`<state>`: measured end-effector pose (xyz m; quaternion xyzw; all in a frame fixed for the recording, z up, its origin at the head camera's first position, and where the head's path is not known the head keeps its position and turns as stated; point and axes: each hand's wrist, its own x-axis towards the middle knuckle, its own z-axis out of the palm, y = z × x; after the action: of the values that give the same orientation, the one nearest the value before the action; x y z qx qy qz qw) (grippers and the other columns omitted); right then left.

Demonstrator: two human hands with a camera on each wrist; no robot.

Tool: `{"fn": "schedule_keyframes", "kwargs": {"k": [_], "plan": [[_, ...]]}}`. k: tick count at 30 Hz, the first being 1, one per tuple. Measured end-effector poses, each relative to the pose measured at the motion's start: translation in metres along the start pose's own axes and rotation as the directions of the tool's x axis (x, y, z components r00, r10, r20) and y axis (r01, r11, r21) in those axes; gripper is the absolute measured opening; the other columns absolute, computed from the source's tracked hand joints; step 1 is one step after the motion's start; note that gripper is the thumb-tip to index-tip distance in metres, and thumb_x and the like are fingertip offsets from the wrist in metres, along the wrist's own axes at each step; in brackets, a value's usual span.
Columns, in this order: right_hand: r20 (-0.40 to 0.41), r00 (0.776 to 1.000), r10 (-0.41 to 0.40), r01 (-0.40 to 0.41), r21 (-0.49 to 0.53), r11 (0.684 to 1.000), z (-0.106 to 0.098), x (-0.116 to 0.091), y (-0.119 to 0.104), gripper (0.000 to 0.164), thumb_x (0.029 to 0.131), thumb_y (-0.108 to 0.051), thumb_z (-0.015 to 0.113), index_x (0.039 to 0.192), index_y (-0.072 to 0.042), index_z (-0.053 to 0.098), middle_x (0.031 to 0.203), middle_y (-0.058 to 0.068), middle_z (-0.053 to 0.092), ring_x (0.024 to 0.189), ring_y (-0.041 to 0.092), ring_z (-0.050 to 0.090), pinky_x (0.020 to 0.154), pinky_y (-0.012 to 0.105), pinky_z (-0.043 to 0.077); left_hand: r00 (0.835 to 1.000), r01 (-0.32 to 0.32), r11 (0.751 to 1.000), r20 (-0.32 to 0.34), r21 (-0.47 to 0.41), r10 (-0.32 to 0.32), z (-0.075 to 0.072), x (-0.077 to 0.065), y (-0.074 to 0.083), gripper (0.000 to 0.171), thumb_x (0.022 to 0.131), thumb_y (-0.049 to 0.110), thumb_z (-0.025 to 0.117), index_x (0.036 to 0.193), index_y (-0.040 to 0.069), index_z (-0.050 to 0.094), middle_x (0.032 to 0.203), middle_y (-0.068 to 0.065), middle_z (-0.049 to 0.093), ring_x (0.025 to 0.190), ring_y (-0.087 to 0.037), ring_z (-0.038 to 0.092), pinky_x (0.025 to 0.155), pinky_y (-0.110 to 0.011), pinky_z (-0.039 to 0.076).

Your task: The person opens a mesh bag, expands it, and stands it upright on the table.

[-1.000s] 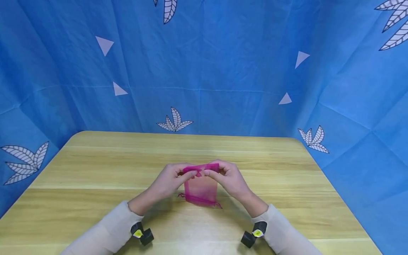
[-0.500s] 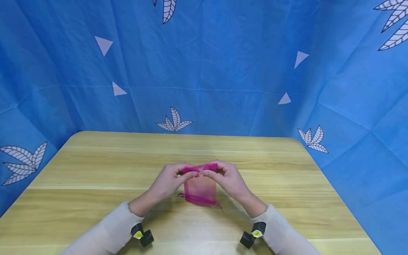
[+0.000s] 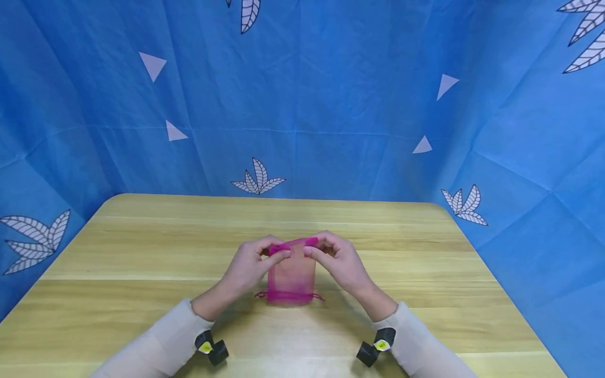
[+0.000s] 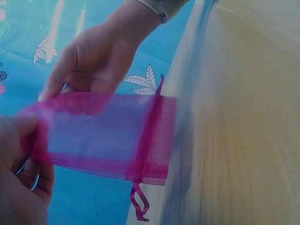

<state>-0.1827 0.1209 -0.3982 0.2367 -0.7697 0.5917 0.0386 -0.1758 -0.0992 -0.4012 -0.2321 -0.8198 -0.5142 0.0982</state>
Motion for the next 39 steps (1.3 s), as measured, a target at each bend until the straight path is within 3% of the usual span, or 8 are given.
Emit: {"fn": "schedule_keyframes", "kwargs": {"k": [5,11,14,18,26,32,39], "plan": [[-0.061,0.998,-0.005,0.004,-0.014,1.0,-0.003,0.001,-0.007,0.018,0.093,-0.009,0.067,0.11,-0.006,0.064,0.091,0.007,0.068,0.083,0.019,0.062,0.072,0.028,0.049,0.999,0.001,1.0,-0.036,0.012,-0.001,0.0,0.001,-0.001,0.007,0.09,0.019,0.072,0.095,0.016,0.074,0.079,0.008,0.066,0.069,-0.014,0.054,0.052,-0.023,0.042],[-0.128,0.99,-0.06,0.047,-0.102,0.994,-0.004,-0.003,-0.036,0.016,0.092,-0.001,0.065,0.108,0.002,0.062,0.092,0.01,0.064,0.081,0.018,0.058,0.072,0.028,0.049,0.997,0.003,0.999,-0.073,0.033,-0.001,-0.002,0.001,-0.001,0.005,0.09,0.018,0.072,0.095,0.017,0.073,0.079,0.009,0.065,0.068,-0.014,0.054,0.048,-0.023,0.039],[-0.138,0.984,-0.11,0.09,-0.141,0.986,-0.005,-0.002,-0.03,0.014,0.091,-0.001,0.067,0.104,0.001,0.064,0.089,0.007,0.063,0.079,0.018,0.057,0.071,0.027,0.048,0.996,0.0,0.999,-0.088,0.048,0.004,-0.002,0.001,-0.002,0.005,0.09,0.017,0.072,0.095,0.017,0.073,0.08,0.01,0.065,0.067,-0.014,0.054,0.047,-0.023,0.038],[-0.107,0.972,-0.208,0.185,-0.191,0.964,-0.004,0.0,-0.009,0.012,0.09,-0.003,0.07,0.101,-0.005,0.068,0.086,0.002,0.064,0.077,0.017,0.058,0.07,0.029,0.05,0.994,-0.022,0.997,-0.104,0.075,0.03,-0.001,0.001,-0.003,0.005,0.09,0.015,0.072,0.095,0.016,0.073,0.079,0.01,0.065,0.068,-0.013,0.054,0.05,-0.024,0.042],[-0.022,0.942,-0.334,0.314,-0.291,0.904,0.0,-0.001,-0.003,0.016,0.087,-0.01,0.075,0.101,-0.011,0.068,0.089,-0.005,0.063,0.077,0.013,0.057,0.068,0.03,0.052,0.987,-0.1,0.99,-0.117,0.104,0.112,0.0,0.001,-0.003,0.006,0.087,0.013,0.075,0.092,0.015,0.073,0.081,0.009,0.068,0.068,-0.009,0.056,0.055,-0.025,0.047],[0.026,0.946,-0.324,0.312,-0.358,0.88,0.004,-0.002,-0.003,0.02,0.085,-0.017,0.077,0.103,-0.013,0.069,0.093,-0.007,0.066,0.08,0.013,0.059,0.068,0.03,0.052,0.979,-0.164,0.98,-0.1,0.115,0.176,0.002,0.001,-0.004,0.006,0.087,0.012,0.075,0.092,0.014,0.073,0.082,0.009,0.068,0.069,-0.007,0.057,0.058,-0.025,0.049],[0.067,0.952,-0.3,0.304,-0.353,0.885,0.01,-0.004,-0.002,0.019,0.085,-0.018,0.077,0.102,-0.013,0.07,0.093,-0.007,0.067,0.081,0.016,0.061,0.068,0.032,0.052,0.969,-0.22,0.964,-0.078,0.148,0.233,0.005,-0.002,-0.004,0.006,0.086,0.013,0.076,0.091,0.014,0.073,0.086,0.008,0.07,0.075,-0.007,0.06,0.063,-0.025,0.05]]}}
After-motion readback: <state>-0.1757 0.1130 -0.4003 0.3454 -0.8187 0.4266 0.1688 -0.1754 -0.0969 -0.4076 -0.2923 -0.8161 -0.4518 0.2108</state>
